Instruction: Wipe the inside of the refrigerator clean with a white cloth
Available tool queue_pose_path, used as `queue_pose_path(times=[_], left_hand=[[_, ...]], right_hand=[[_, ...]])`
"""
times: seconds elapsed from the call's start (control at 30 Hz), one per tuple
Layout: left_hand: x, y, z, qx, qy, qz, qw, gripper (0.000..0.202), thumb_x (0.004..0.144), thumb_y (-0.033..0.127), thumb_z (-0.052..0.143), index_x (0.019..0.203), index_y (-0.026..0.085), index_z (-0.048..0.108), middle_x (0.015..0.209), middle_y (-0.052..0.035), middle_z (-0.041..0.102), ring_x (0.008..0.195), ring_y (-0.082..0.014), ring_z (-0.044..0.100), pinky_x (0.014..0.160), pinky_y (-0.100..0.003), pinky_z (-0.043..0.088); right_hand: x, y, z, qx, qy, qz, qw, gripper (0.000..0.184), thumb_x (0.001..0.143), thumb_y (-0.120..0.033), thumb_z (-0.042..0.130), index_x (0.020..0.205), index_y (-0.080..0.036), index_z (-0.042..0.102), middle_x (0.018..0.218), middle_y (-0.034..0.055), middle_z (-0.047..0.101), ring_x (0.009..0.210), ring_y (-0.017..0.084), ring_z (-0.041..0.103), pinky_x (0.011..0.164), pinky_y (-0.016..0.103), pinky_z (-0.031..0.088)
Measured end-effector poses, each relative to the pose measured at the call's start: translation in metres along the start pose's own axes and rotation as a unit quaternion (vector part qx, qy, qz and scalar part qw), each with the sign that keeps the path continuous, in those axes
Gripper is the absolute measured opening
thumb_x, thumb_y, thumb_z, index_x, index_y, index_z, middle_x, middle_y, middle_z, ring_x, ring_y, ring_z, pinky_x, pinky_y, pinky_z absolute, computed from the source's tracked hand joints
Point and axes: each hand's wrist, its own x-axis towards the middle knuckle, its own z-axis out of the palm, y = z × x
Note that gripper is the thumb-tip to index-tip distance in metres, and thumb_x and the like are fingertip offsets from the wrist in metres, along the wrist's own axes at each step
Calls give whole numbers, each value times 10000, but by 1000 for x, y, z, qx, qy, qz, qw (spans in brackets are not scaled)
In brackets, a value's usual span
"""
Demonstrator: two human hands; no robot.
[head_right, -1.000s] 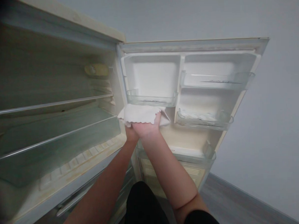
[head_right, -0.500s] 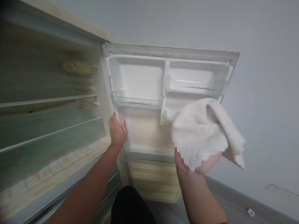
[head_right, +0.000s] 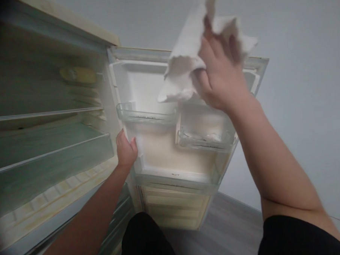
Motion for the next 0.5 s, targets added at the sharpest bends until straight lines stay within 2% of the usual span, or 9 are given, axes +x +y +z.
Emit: queue_pose_path(times=[0.07,0.13,0.2,0.27,0.4,0.5], left_hand=[[0,-1,0,2,1,2,1000,566,955,315,420,1433,14,389,1398,-294,503,1371,-360,445,1158,-560,346],[0,-2,1,2,2,4,1000,569,952,313,426,1434,13,389,1398,-293,504,1370,-360,446,1158,-556,348],[0,-2,1,1,2,7,1000,569,950,309,429,1434,12,390,1400,-291,505,1370,-358,447,1158,-549,350],[0,-2,0,0,1,10,1000,566,950,304,428,1432,9,392,1401,-291,504,1371,-356,448,1160,-545,349],[0,-1,0,-4,0,9,1000,556,954,301,424,1441,36,386,1410,-275,505,1377,-347,446,1166,-546,342],[-1,-1,-1,-6,0,6,1000,554,955,305,425,1446,51,383,1415,-269,504,1379,-344,445,1167,-549,340]], right_hand=[[5,5,1,-19,-53,-36,998,641,1022,-394,329,1632,-289,163,1692,15,99,1548,322,152,1240,633,107],[8,12,6,9,-135,-50,990,631,1043,-452,282,1636,-276,161,1670,37,203,1518,331,261,1216,609,229],[10,17,8,44,-178,-52,982,618,1062,-467,221,1641,-273,133,1662,25,229,1510,292,294,1232,532,254],[9,20,9,58,-192,-60,978,603,1068,-478,211,1638,-292,145,1665,1,222,1512,273,293,1243,488,249],[12,22,5,96,-220,-79,968,585,1068,-536,215,1585,-290,337,1630,5,328,1463,259,381,1224,451,286],[19,25,4,123,-267,-44,955,685,1030,-658,217,1483,-234,507,1542,32,474,1326,266,523,1143,428,381]])
